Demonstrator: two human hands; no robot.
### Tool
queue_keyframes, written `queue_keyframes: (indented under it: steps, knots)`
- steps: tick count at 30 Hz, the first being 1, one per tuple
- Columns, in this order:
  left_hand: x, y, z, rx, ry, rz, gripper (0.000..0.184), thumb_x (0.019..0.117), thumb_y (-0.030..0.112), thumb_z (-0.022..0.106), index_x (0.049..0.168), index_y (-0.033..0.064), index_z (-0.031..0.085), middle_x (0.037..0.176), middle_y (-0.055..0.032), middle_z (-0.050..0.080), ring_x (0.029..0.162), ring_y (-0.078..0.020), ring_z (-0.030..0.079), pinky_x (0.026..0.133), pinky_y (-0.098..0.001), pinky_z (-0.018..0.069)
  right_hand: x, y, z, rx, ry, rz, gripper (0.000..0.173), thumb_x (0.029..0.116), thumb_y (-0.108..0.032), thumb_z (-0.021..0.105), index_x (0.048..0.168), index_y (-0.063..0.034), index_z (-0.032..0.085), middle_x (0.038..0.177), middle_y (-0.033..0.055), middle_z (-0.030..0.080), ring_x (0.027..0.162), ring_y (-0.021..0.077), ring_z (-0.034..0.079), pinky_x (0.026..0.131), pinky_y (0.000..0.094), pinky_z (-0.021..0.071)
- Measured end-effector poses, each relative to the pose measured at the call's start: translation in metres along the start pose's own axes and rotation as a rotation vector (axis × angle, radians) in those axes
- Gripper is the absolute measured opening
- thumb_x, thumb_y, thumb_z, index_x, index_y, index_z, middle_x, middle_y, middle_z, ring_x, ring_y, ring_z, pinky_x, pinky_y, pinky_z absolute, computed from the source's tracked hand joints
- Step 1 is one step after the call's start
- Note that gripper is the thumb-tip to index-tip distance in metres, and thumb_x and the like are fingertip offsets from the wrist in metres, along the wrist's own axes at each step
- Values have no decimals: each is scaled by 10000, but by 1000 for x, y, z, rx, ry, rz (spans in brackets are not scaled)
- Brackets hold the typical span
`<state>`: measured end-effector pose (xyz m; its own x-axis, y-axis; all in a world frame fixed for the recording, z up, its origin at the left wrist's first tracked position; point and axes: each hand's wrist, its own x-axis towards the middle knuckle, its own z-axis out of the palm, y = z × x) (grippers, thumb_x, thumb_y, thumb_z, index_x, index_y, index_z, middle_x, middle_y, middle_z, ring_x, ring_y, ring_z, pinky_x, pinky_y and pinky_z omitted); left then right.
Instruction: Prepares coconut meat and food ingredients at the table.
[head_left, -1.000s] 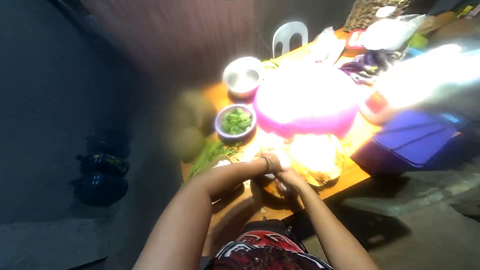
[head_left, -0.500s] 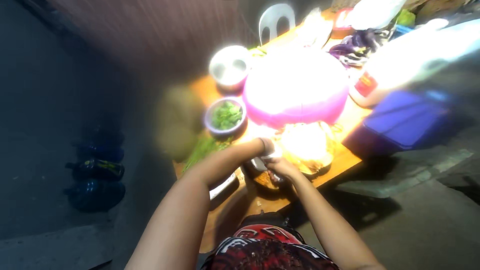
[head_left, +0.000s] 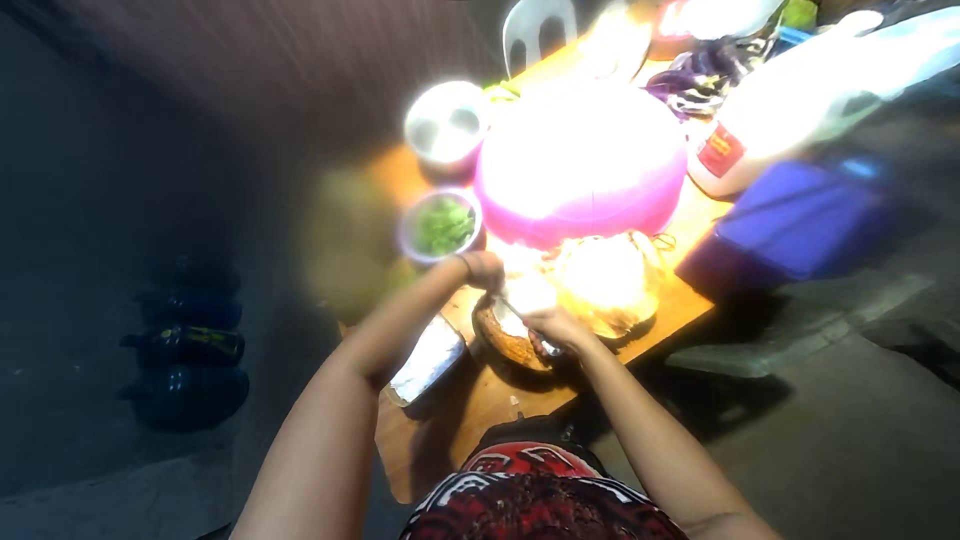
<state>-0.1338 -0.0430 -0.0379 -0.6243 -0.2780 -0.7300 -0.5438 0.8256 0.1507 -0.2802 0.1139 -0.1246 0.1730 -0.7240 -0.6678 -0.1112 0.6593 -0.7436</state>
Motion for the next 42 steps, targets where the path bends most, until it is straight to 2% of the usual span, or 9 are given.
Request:
queue_keyframes:
  steps: [8, 16, 21, 25, 28, 32, 35, 39, 42]
  knots:
    - [-2, 40, -3, 90, -16, -166, 233, 918, 139, 732, 1064, -39, 690, 1128, -242, 674, 1103, -432, 641, 897, -634, 513, -3, -3, 4, -51, 21, 3, 309, 1087, -187, 533, 1332, -23, 627, 683, 58, 621, 495, 123, 576, 497, 287, 527]
    - [-5, 80, -2, 166, -54, -195, 161, 982, -27, 558, 1097, -55, 667, 1156, -248, 659, 1112, -434, 635, 884, -592, 523, 0, -1, 4, -75, 24, -24, 274, 1077, -170, 540, 1258, 6, 646, 687, 69, 623, 478, 124, 578, 479, 291, 533]
    - [-3, 85, -3, 163, -102, -172, 165, 1000, 7, 551, 1096, -59, 669, 1184, -250, 648, 1156, -430, 616, 920, -598, 510, 1, -3, 3, -103, 17, -5, 309, 1078, -173, 523, 1327, -19, 621, 697, 68, 625, 489, 130, 590, 495, 298, 547]
    - [3, 84, 1, 191, -147, -97, 191, 1019, 70, 559, 1104, -45, 686, 1168, -242, 654, 1154, -422, 610, 938, -602, 493, 1, -5, 4, -163, 18, -20, 246, 1065, -160, 528, 1210, -6, 651, 688, 74, 624, 492, 133, 594, 502, 305, 547]
    - [8, 82, -2, 244, -156, -92, 189, 1021, 54, 534, 1098, -48, 674, 1159, -243, 655, 1126, -421, 626, 900, -601, 510, 3, -1, 3, -165, -1, -28, 319, 1064, -159, 515, 1336, -29, 618, 685, 79, 621, 486, 140, 592, 502, 312, 550]
    - [17, 63, -13, 241, -149, -52, 164, 941, 4, 641, 1080, -77, 671, 1136, -261, 658, 1092, -436, 636, 898, -618, 510, 6, 2, 0, -161, -27, -40, 320, 1083, -174, 520, 1352, -22, 603, 695, 78, 627, 497, 139, 606, 507, 309, 559]
    - [28, 21, -18, 62, -64, 11, 176, 952, 122, 689, 1014, -37, 730, 1039, -217, 693, 1013, -376, 657, 908, -570, 498, 7, 3, -2, -156, -50, -39, 357, 1095, -193, 514, 1414, -51, 588, 725, 74, 632, 505, 128, 600, 509, 296, 553]
    - [23, -28, 10, -576, 288, 24, 259, 1033, 138, 601, 1174, -56, 698, 1047, -197, 722, 916, -257, 701, 928, -445, 545, 5, 4, -2, -143, -38, -28, 345, 1092, -198, 521, 1406, -83, 608, 717, 59, 636, 499, 114, 589, 497, 285, 537]
    - [9, -43, 38, -978, 501, -94, 238, 1037, 123, 591, 1177, -45, 684, 991, -135, 700, 800, -131, 645, 809, -323, 557, -1, 1, -1, -111, -28, -6, 349, 1095, -203, 519, 1410, -74, 596, 712, 57, 632, 502, 117, 579, 500, 282, 525]
